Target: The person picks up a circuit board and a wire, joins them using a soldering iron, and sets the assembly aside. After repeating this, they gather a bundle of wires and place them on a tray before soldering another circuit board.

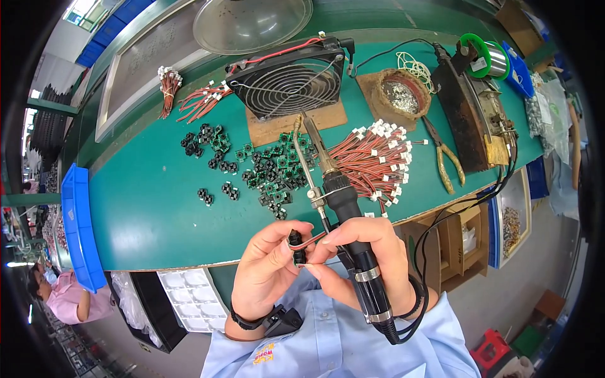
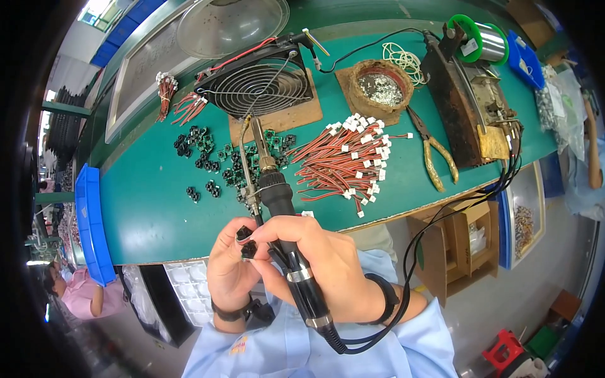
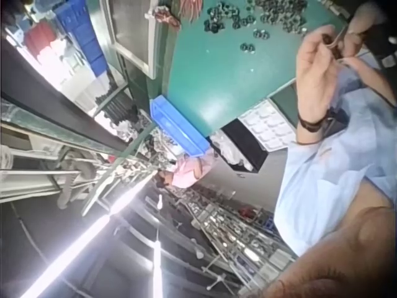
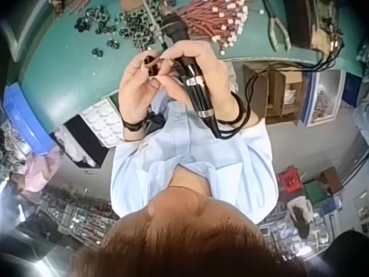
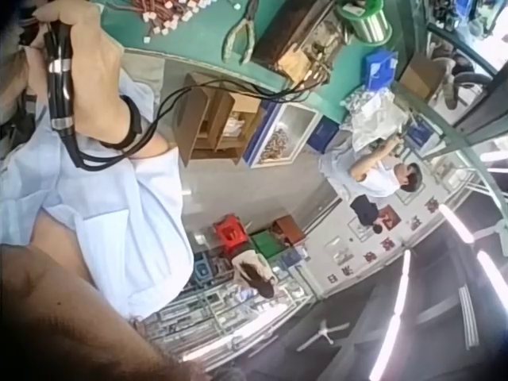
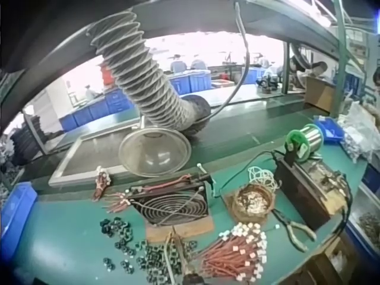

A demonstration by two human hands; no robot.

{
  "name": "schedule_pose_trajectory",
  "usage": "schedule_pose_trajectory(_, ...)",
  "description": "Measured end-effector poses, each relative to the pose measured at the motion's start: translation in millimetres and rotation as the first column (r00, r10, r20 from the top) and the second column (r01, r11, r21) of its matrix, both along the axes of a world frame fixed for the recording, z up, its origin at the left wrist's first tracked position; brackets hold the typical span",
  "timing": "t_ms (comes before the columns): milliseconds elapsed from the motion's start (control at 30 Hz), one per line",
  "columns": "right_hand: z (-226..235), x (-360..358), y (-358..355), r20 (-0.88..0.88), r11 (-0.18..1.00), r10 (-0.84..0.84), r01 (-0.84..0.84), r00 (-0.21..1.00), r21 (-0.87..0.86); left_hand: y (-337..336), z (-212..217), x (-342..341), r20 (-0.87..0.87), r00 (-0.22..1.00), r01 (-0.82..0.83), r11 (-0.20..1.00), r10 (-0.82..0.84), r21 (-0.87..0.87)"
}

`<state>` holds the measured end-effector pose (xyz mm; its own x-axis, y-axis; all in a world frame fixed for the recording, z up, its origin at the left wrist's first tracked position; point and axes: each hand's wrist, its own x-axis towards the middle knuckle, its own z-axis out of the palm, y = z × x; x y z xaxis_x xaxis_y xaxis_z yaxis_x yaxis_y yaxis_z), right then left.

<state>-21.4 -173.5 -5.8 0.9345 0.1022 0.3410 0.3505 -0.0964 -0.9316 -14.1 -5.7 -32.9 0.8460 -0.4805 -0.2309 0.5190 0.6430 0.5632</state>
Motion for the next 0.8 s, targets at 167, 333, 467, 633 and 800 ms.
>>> schedule_pose_trajectory(167, 1.1, 0.6, -0.8, -0.002, 1.0, -0.003, 0.003, 1.0, -0.002, 1.1, -1.1, 0.7, -0.003, 1.0, 0.007, 1.0, -0.007, 0.004)
schedule_pose_trajectory(333, -0.3, 1.9, -0.6, -0.019, 1.0, 0.004, -0.004, 1.0, 0.012, -0.4, 0.6, 1.2, 0.013, 1.0, -0.005, 0.999, 0.005, 0.044)
schedule_pose_trajectory(467, -0.2, 3.1, -0.8, -0.005, 1.0, 0.0, 0.0, 1.0, 0.005, -0.9, 2.3, 0.9, 0.034, 0.999, -0.024, 0.997, 0.021, 0.074)
schedule_pose_trajectory(633, 1.5, 3.2, -1.3, -0.017, 1.0, -0.018, 0.018, 1.0, 0.001, -3.2, 5.4, -0.7, 0.055, 0.997, -0.061, 0.99, 0.054, 0.128)
schedule_pose_trajectory(800, 1.7, 3.3, -1.4, -0.028, 1.0, -0.018, 0.018, 0.999, 0.005, -3.4, 5.9, -0.7, 0.071, 0.995, -0.073, 0.988, 0.064, 0.137)
